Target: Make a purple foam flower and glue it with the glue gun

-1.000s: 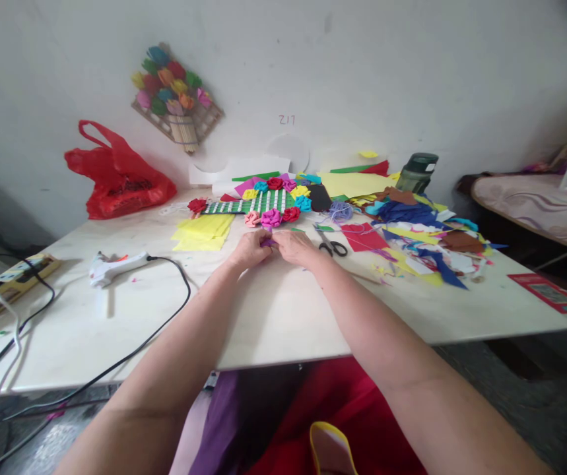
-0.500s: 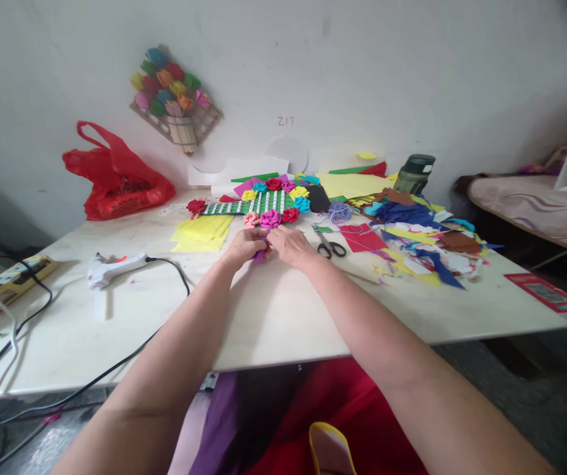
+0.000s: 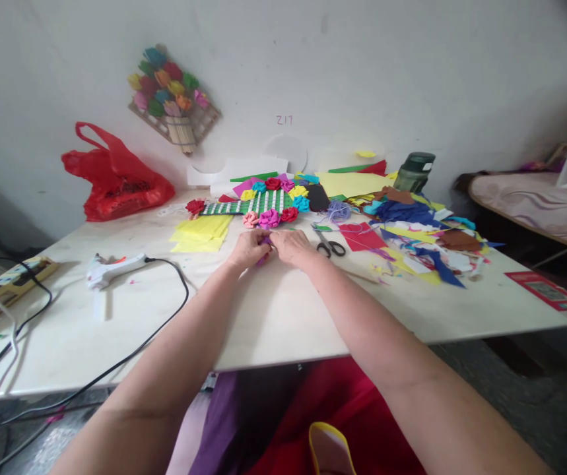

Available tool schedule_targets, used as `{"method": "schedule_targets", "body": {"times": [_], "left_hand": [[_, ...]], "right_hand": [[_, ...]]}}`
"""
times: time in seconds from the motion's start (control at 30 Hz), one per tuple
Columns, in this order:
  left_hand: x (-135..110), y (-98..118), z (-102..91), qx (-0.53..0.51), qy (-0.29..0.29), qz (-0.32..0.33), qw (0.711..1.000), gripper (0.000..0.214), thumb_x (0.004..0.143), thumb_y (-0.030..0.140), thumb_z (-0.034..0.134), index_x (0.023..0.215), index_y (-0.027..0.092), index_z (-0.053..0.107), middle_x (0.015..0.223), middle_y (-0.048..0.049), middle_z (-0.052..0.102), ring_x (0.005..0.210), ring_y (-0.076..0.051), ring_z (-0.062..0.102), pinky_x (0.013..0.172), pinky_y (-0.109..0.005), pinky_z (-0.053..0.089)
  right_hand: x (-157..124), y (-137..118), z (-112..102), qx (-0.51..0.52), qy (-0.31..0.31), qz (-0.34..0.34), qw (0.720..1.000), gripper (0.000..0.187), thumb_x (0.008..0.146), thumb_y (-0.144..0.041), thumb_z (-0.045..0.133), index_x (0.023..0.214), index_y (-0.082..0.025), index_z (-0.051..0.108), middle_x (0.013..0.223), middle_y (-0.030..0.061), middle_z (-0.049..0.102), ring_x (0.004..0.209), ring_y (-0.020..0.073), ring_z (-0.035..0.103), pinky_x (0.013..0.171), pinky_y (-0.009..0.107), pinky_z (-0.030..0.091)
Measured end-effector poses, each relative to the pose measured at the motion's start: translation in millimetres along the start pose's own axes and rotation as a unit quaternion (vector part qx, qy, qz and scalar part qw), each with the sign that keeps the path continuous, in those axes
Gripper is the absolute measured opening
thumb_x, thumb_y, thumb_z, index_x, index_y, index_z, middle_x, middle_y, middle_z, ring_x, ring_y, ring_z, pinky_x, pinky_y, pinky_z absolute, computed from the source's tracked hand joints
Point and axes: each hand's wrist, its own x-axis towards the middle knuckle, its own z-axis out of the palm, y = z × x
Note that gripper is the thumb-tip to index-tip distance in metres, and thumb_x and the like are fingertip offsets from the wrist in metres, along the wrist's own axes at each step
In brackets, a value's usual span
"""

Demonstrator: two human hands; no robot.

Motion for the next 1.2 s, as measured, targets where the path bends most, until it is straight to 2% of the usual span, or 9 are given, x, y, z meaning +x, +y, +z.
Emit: {"method": "schedule_targets", "body": {"times": [0.17, 0.33, 0.53, 0.63, 0.77, 1.03, 1.2], "left_hand": [[0.0, 4.5, 0.5, -0.009, 0.006, -0.020, 1.000, 0.043, 0.055, 0.008, 0.047, 0.093, 0.010, 0.067, 0.064, -0.0008, 0.064, 0.055, -0.012, 0.058, 0.052, -0.021, 0.045], [0.7, 3.5, 0.9, -0.097, 0.007, -0.062, 0.993, 0.052, 0.057, 0.010, 0.048, 0.108, 0.007, 0.060, 0.065, -0.0010, 0.064, 0.056, -0.013, 0.060, 0.057, -0.024, 0.050], [-4.9, 8.1, -3.0, -0.124, -0.024, 0.003, 0.992, 0.060, 0.058, 0.014, 0.052, 0.118, 0.010, 0.053, 0.063, 0.0005, 0.062, 0.060, -0.015, 0.062, 0.061, -0.027, 0.051], [-6.2, 12.8, -8.6, -0.180, -0.017, -0.045, 0.982, 0.061, 0.065, 0.022, 0.049, 0.124, 0.010, 0.047, 0.069, -0.0029, 0.065, 0.058, -0.016, 0.062, 0.058, -0.029, 0.051], [-3.9, 11.6, -17.6, -0.163, 0.045, -0.086, 0.982, 0.052, 0.064, 0.022, 0.047, 0.114, 0.011, 0.053, 0.059, -0.0003, 0.061, 0.052, -0.015, 0.059, 0.051, -0.025, 0.047], [-2.9, 6.5, -20.6, -0.119, 0.030, -0.047, 0.991, 0.036, 0.060, 0.025, 0.062, 0.093, 0.013, 0.053, 0.054, 0.0032, 0.056, 0.048, -0.010, 0.052, 0.049, -0.022, 0.042], [0.8, 0.4, -19.0, -0.063, 0.012, -0.018, 0.998, 0.022, 0.058, 0.025, 0.063, 0.074, 0.012, 0.059, 0.061, -0.0008, 0.060, 0.054, -0.010, 0.054, 0.052, -0.021, 0.042]], "right_hand": [[0.1, -6.2, -0.5, -0.010, 0.016, -0.008, 1.000, 0.028, 0.084, -0.013, 0.036, 0.099, -0.014, 0.060, 0.098, 0.0142, 0.066, 0.095, 0.0258, 0.060, 0.073, 0.033, 0.041], [-0.5, -5.2, -0.3, 0.007, 0.028, 0.015, 0.999, 0.026, 0.086, -0.018, 0.037, 0.101, -0.015, 0.058, 0.100, 0.0127, 0.066, 0.096, 0.0243, 0.060, 0.073, 0.032, 0.040], [-0.7, 5.5, 2.2, 0.026, 0.016, 0.020, 0.999, 0.027, 0.089, -0.027, 0.036, 0.106, -0.017, 0.055, 0.097, 0.0096, 0.067, 0.086, 0.0222, 0.062, 0.068, 0.029, 0.038], [-0.6, 7.9, 3.4, 0.036, 0.032, 0.007, 0.999, 0.030, 0.091, -0.030, 0.032, 0.107, -0.021, 0.056, 0.096, 0.0070, 0.067, 0.085, 0.0211, 0.062, 0.067, 0.028, 0.036], [0.6, 9.4, 4.6, 0.041, 0.036, 0.018, 0.998, 0.033, 0.092, -0.029, 0.030, 0.111, -0.023, 0.057, 0.098, 0.0056, 0.068, 0.085, 0.0194, 0.062, 0.067, 0.027, 0.035], [1.5, 13.7, 5.7, 0.013, 0.036, 0.032, 0.999, 0.036, 0.092, -0.033, 0.029, 0.102, -0.020, 0.061, 0.093, 0.0088, 0.069, 0.084, 0.0223, 0.063, 0.065, 0.028, 0.036], [0.1, 13.6, 4.6, -0.006, 0.029, 0.045, 0.999, 0.034, 0.091, -0.029, 0.029, 0.104, -0.018, 0.059, 0.093, 0.0107, 0.069, 0.085, 0.0233, 0.063, 0.066, 0.029, 0.036]]}}
